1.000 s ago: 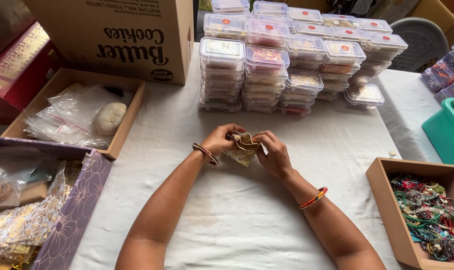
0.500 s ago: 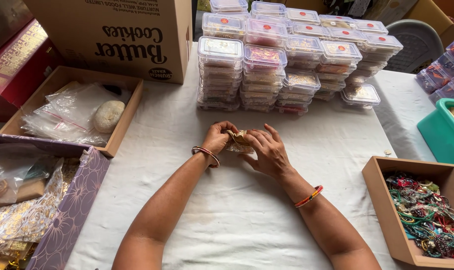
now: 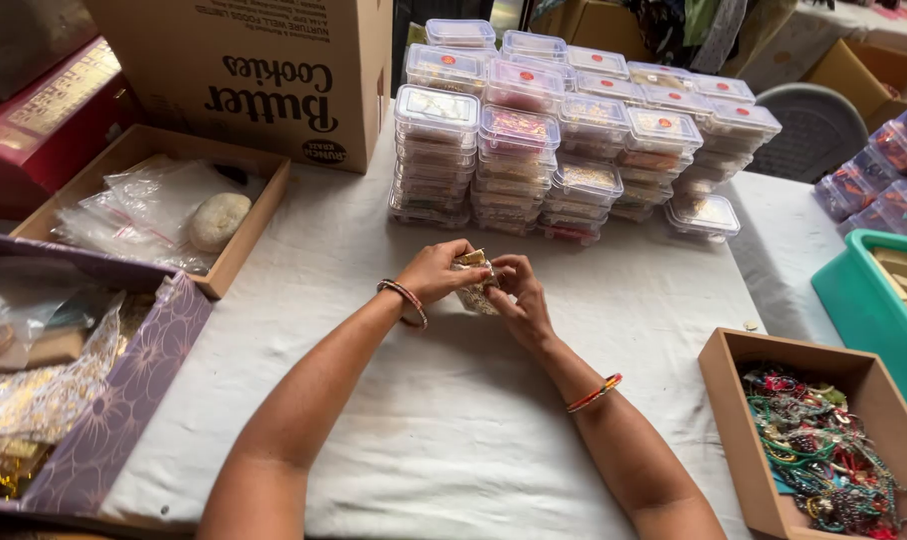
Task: The person wraps a beaded necklace in a decorative gold-patterned paper, places it into a small plastic bag, and then puts the bag into a clear plastic container. They repeat this process with another necklace, folding the paper and securing the items inside the containers.
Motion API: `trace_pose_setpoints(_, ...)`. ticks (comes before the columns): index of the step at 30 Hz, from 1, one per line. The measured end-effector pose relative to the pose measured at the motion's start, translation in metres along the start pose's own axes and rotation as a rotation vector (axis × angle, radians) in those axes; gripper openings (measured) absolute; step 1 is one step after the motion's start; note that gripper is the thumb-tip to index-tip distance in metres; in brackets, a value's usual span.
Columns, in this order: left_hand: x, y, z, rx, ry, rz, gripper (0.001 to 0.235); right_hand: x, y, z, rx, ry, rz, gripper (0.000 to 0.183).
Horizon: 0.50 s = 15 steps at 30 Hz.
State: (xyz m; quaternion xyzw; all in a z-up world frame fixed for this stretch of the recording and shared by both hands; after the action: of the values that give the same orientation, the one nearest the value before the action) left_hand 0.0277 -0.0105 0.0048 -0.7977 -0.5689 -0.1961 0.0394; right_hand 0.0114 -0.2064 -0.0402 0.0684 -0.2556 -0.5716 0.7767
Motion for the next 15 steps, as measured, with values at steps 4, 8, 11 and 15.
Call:
trace_pose_setpoints(4, 0.004, -0.008, -0.033, 0.084, 0.359, -0.059, 0.047, -0.01, -0.001, 0.029, -0.112, 0.412, 0.052, 0.055)
trace_pose_setpoints(8, 0.029, -0.04, -0.068, 0.111, 0.558, -0.064, 0.044, -0.019, -0.005, 0.03, -0.139, 0.508, 0.108, 0.049)
trace_pose_setpoints(11, 0.085, -0.098, -0.118, -0.043, 0.942, -0.192, 0.043, -0.021, -0.004, 0.021, -0.131, 0.526, 0.14, 0.047)
trace_pose_setpoints(15, 0.2, -0.223, -0.168, -0.277, 1.196, -0.476, 0.041, -0.021, 0.0, 0.007, -0.165, 0.442, 0.098, 0.043)
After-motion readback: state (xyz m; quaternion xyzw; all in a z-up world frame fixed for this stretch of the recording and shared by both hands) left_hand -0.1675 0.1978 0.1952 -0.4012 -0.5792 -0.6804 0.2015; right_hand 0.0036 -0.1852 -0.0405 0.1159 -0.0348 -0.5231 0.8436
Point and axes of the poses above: each hand's wrist, its own y-axis towards the middle knuckle, its own x-axis out of the back of the hand, z = x × y, the point moved 3 cm from there along y, towards the middle knuckle, and after that the axes turned 4 degrees about -y, right-handed, at the moved point
